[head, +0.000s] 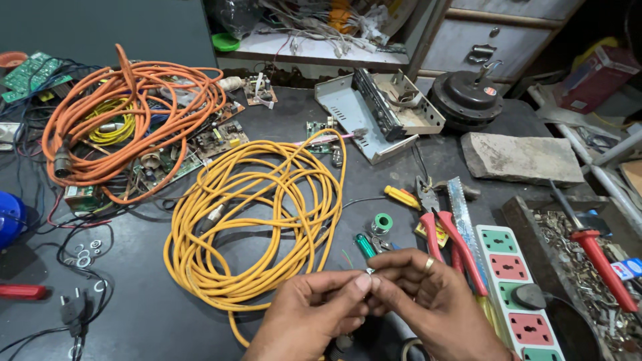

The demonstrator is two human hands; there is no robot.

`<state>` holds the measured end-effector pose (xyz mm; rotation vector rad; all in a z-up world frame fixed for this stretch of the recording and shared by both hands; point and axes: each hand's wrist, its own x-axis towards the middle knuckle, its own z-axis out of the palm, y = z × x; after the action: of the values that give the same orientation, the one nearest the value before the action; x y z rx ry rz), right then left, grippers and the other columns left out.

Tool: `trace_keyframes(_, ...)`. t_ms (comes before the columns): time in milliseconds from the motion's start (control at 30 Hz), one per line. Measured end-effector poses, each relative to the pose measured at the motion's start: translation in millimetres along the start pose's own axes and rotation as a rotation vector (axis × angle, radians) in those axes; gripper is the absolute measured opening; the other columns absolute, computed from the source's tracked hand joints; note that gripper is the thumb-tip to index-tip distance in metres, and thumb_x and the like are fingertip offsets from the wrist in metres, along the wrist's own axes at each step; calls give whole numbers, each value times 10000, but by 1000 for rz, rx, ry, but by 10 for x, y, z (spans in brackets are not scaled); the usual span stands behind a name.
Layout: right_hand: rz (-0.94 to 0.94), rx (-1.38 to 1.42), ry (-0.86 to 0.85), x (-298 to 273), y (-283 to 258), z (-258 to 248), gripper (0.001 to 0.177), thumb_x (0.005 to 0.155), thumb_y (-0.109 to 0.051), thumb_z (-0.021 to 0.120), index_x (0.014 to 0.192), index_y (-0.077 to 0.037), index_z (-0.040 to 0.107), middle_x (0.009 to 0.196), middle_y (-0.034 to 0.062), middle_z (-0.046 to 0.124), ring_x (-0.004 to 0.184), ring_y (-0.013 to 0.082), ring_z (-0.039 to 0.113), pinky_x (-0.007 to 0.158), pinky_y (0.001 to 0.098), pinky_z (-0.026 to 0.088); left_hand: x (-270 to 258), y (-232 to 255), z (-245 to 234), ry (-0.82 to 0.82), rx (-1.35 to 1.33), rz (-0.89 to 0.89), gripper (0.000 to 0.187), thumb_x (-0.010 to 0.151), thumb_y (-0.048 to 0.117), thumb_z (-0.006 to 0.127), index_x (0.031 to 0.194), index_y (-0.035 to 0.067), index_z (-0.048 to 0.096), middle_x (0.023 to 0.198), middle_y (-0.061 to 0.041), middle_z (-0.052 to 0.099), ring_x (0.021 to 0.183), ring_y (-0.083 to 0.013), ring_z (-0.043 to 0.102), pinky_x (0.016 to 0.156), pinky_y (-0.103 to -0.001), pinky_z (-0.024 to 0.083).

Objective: The person strips the insulation from a yellow cable, twists the exposed wires, and inserts them into a small cylindrical connector. They then use pliers to crimp the connector and secure the connection.

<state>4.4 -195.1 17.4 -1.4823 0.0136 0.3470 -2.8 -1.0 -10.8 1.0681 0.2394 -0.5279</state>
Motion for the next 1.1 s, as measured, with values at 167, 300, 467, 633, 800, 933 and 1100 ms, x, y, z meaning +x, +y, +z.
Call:
trace_keyframes(167, 74, 3, 94, 9, -43, 25, 314, 881, -46, 680, 1179, 54, 673, 909, 153, 773, 795, 216, 760, 741, 351, 638, 70, -122, -22, 64, 84, 113, 297, 856, 165, 764, 1100, 0, 802, 849, -33, 806, 720, -83, 714, 639, -218, 571)
trace_keyframes(300, 129, -85, 164, -30, -143, 57, 329, 863, -132, 707, 1171, -12, 702, 884, 78, 804, 742, 173, 765, 657, 305, 627, 93, -64, -32, 231, 122, 212, 296, 869, 189, 797, 1077, -20, 827, 769, -53, 740, 669, -106, 642, 629, -253, 535)
trace_keyframes(467, 322, -653, -53, -156, -83, 83, 339, 782, -205, 916, 1005, -66, 702, 719, 62, 711, 564, 117, 641, 506, 268, 487, 27, 235, -121, 354, 91, 189, 345, 838, 269, 796, 1067, 11, 801, 850, -42, 781, 777, -121, 719, 708, -269, 595)
trace_keyframes(633, 299, -751, -112, -104, 126, 288, 465, 703, -260, 970, 1023, -141, 653, 646, 28, 715, 533, 89, 692, 507, 254, 530, -84, 394, -70, 355, 104, 125, 367, 827, 310, 802, 1071, 38, 776, 899, -38, 801, 821, -119, 745, 723, -274, 604)
trace_keyframes(800, 278, -784, -114, -65, 145, 361, 375, 745, -233, 901, 1017, -126, 666, 656, 13, 717, 587, 96, 724, 544, 260, 548, -124, 454, -42, 350, 145, 131, 383, 800, 301, 790, 1069, 29, 797, 887, -51, 799, 806, -119, 734, 719, -279, 599)
trace_keyframes(933, 48, -929, -192, -116, 228, 304, 434, 774, -324, 912, 1121, -171, 702, 877, 72, 693, 759, 185, 716, 652, 322, 566, -142, 461, -39, 351, 124, 127, 386, 800, 314, 779, 1077, 45, 785, 891, -39, 802, 793, -116, 723, 707, -273, 583)
trace_keyframes(1100, -205, -1244, -372, -84, 420, 261, 250, 833, -262, 803, 1070, -204, 747, 1145, 63, 580, 971, 225, 678, 760, 393, 572, -161, 468, -28, 335, 141, 141, 393, 815, 318, 781, 1089, 37, 788, 888, -54, 795, 795, -113, 714, 694, -279, 580)
